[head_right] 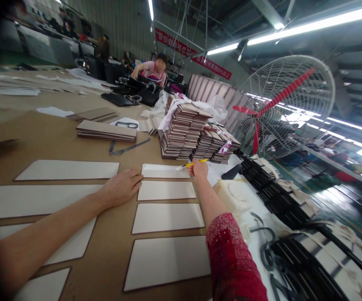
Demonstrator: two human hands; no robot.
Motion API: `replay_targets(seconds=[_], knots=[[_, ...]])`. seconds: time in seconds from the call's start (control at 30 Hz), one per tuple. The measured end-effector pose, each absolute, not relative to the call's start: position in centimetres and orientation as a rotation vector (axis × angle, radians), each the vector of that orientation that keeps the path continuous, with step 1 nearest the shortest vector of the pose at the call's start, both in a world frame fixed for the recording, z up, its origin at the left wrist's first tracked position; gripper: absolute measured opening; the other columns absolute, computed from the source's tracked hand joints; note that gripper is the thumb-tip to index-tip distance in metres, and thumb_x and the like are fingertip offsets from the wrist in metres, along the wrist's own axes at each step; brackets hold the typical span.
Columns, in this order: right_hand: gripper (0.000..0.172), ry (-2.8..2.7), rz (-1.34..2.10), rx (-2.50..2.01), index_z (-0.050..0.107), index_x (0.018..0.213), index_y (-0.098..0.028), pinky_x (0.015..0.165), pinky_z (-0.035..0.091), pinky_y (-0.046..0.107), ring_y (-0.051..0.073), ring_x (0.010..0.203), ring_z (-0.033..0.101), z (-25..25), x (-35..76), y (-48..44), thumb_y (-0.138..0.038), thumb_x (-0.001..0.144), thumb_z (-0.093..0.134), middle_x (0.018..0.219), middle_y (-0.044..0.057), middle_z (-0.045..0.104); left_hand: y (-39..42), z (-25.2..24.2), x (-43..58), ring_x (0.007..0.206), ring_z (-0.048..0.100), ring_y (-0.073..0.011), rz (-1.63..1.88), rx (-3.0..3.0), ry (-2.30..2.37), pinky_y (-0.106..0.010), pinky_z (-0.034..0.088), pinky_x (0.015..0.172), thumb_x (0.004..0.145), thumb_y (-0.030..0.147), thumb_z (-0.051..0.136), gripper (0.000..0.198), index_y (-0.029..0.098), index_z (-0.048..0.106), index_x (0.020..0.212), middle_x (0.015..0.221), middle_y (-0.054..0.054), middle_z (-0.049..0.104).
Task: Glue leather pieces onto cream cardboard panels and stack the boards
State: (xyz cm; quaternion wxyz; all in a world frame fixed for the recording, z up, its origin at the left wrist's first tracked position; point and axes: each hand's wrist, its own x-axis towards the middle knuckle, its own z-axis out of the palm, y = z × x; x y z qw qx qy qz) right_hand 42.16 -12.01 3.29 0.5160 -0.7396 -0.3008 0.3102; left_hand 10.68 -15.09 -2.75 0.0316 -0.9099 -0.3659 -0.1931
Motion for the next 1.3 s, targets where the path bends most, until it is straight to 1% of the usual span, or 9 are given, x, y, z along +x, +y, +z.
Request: replay_targets(seconds=[0.3, 0.4, 0.5, 0.63, 0.77, 0.87, 1.07, 1.3], knots=[[0.025, -0.685, 0.642, -1.891, 0.065, 0.106, -0.014, 0.064, 0.057, 0.028, 0.013, 0.072, 0.065, 4.1, 44.2, -12.6, -0.037, 0.099, 0.062, 0.093, 0.003, 0.068, -15.0, -2.9, 10.5, 0.106, 0.057, -0.0279, -0.605, -2.801, -1.104, -0.043, 0.044, 0.101, 0.100, 0.025, 0.045, 0.029, 0.012, 0.068, 0.111, 0.107, -0.014, 0.064], [0.025, -0.685, 0.607, -1.883, 0.065, 0.099, -0.013, 0.060, 0.056, 0.026, 0.011, 0.065, 0.064, 4.7, 44.2, -13.1, -0.038, 0.099, 0.062, 0.085, 0.001, 0.067, -15.0, -2.9, 10.6, 0.106, 0.057, -0.0277, -0.617, -2.800, -1.103, -0.043, 0.044, 0.100, 0.100, 0.025, 0.046, 0.028, 0.012, 0.069, 0.110, 0.106, -0.014, 0.065], [0.027, -0.702, 0.599, -1.816, 0.065, 0.088, -0.013, 0.053, 0.053, 0.023, 0.010, 0.054, 0.060, 5.4, 42.9, -13.5, -0.039, 0.098, 0.062, 0.071, -0.002, 0.065, -15.0, -2.9, 10.6, 0.105, 0.058, -0.0277, -0.627, -2.798, -1.114, -0.043, 0.045, 0.099, 0.099, 0.024, 0.046, 0.027, 0.012, 0.068, 0.108, 0.105, -0.014, 0.065], [0.025, -0.757, 0.739, -1.660, 0.065, 0.081, -0.014, 0.043, 0.049, 0.020, 0.010, 0.043, 0.058, 5.7, 39.3, -13.8, -0.035, 0.094, 0.060, 0.057, -0.001, 0.064, -15.1, -2.8, 10.5, 0.104, 0.058, -0.0269, -0.623, -2.798, -1.126, -0.042, 0.046, 0.098, 0.099, 0.023, 0.046, 0.025, 0.012, 0.068, 0.106, 0.103, -0.014, 0.065], [0.023, -0.801, 0.956, -1.545, 0.066, 0.082, -0.014, 0.039, 0.049, 0.019, 0.010, 0.039, 0.056, 5.0, 35.2, -13.9, -0.033, 0.093, 0.060, 0.055, 0.000, 0.066, -15.2, -2.7, 10.5, 0.105, 0.058, -0.0266, -0.607, -2.800, -1.110, -0.041, 0.046, 0.098, 0.098, 0.020, 0.047, 0.025, 0.011, 0.068, 0.108, 0.104, -0.014, 0.066], [0.023, -0.818, 1.046, -1.506, 0.066, 0.081, -0.014, 0.037, 0.048, 0.018, 0.010, 0.038, 0.055, 4.3, 32.8, -13.8, -0.033, 0.093, 0.060, 0.053, 0.000, 0.065, -15.3, -2.6, 10.4, 0.104, 0.058, -0.0271, -0.593, -2.801, -1.095, -0.041, 0.046, 0.098, 0.097, 0.019, 0.047, 0.025, 0.011, 0.068, 0.108, 0.103, -0.014, 0.066], [0.023, -0.840, 1.079, -1.524, 0.066, 0.078, -0.014, 0.037, 0.049, 0.019, 0.011, 0.038, 0.056, 3.4, 31.1, -13.5, -0.033, 0.091, 0.063, 0.050, -0.001, 0.063, -15.2, -2.6, 10.4, 0.103, 0.058, -0.0277, -0.581, -2.798, -1.098, -0.041, 0.046, 0.098, 0.097, 0.018, 0.046, 0.026, 0.011, 0.068, 0.108, 0.104, -0.014, 0.065], [0.025, -0.874, 1.035, -1.608, 0.067, 0.079, -0.014, 0.038, 0.048, 0.019, 0.010, 0.038, 0.056, 3.0, 32.8, -13.2, -0.034, 0.092, 0.062, 0.051, -0.002, 0.062, -15.1, -2.7, 10.4, 0.103, 0.058, -0.0278, -0.569, -2.803, -1.106, -0.041, 0.046, 0.097, 0.096, 0.019, 0.046, 0.026, 0.012, 0.068, 0.109, 0.104, -0.014, 0.066]])
